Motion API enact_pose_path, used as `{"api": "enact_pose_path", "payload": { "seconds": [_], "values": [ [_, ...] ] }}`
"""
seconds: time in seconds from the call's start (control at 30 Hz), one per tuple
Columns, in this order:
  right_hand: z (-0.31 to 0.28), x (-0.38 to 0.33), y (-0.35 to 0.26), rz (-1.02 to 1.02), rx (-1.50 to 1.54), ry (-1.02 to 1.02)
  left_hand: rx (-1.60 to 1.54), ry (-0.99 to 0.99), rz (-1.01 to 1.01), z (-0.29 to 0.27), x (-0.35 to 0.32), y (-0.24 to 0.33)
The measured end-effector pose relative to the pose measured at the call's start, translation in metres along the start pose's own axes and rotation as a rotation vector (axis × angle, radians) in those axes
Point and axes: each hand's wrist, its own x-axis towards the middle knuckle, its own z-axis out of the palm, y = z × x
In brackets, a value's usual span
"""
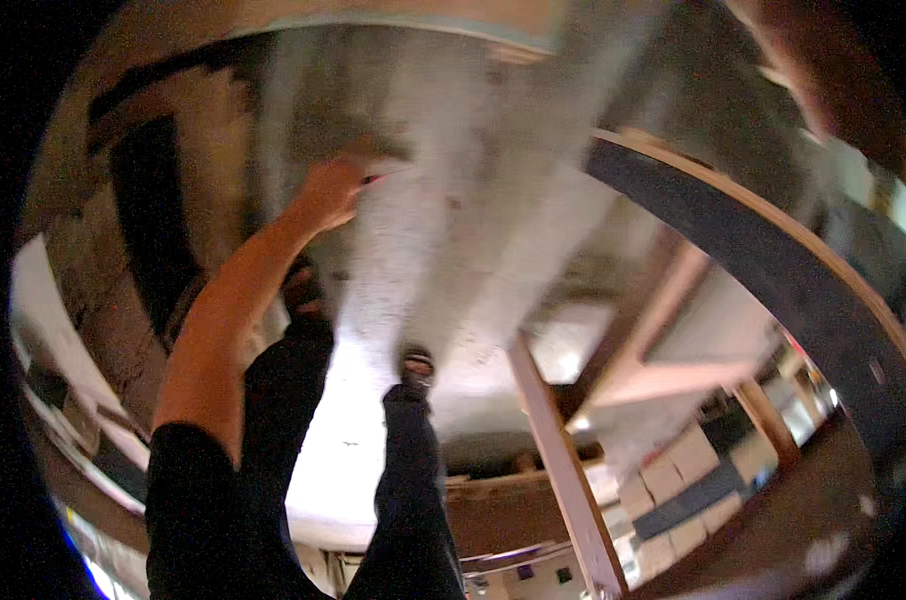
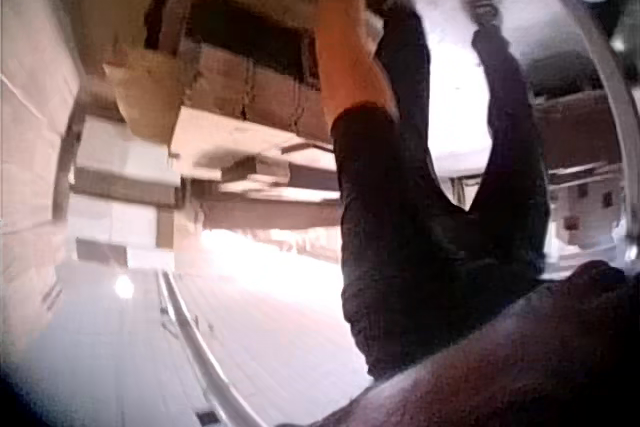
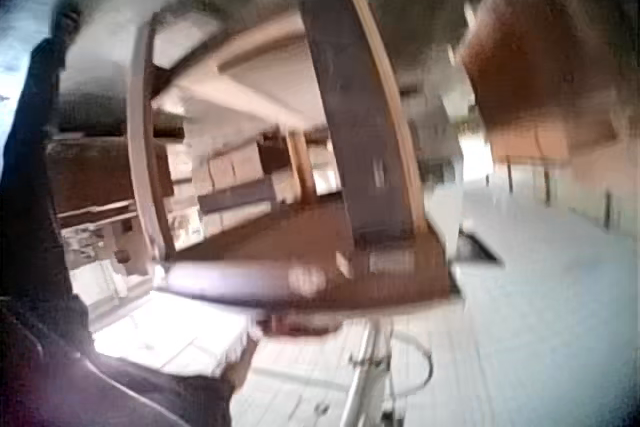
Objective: The person picks up and stacks dark wood panels on a pallet. They then use a utility knife to scrape the edges of a panel on a white table before moving the panel to a conveyor belt.
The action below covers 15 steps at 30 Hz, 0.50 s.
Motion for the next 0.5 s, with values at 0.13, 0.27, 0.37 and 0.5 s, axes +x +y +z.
{"api": "enact_pose_path", "payload": {
  "seconds": [0.13,0.27,0.37,0.5],
  "values": [
    [-0.044,-0.016,-0.007,0.037,0.008,0.056,-0.684,0.108,-0.246,-0.070,-0.096,0.103],
    [-0.043,-0.031,0.016,-0.010,0.041,0.179,-1.031,-0.073,-0.434,-0.113,-0.232,0.160],
    [-0.046,-0.038,0.032,-0.040,0.085,0.187,-1.678,0.097,-0.646,-0.006,-0.309,0.182],
    [-0.066,-0.039,0.020,-0.008,0.093,0.205,-1.621,0.398,-0.600,-0.116,-0.375,0.227]
  ]
}}
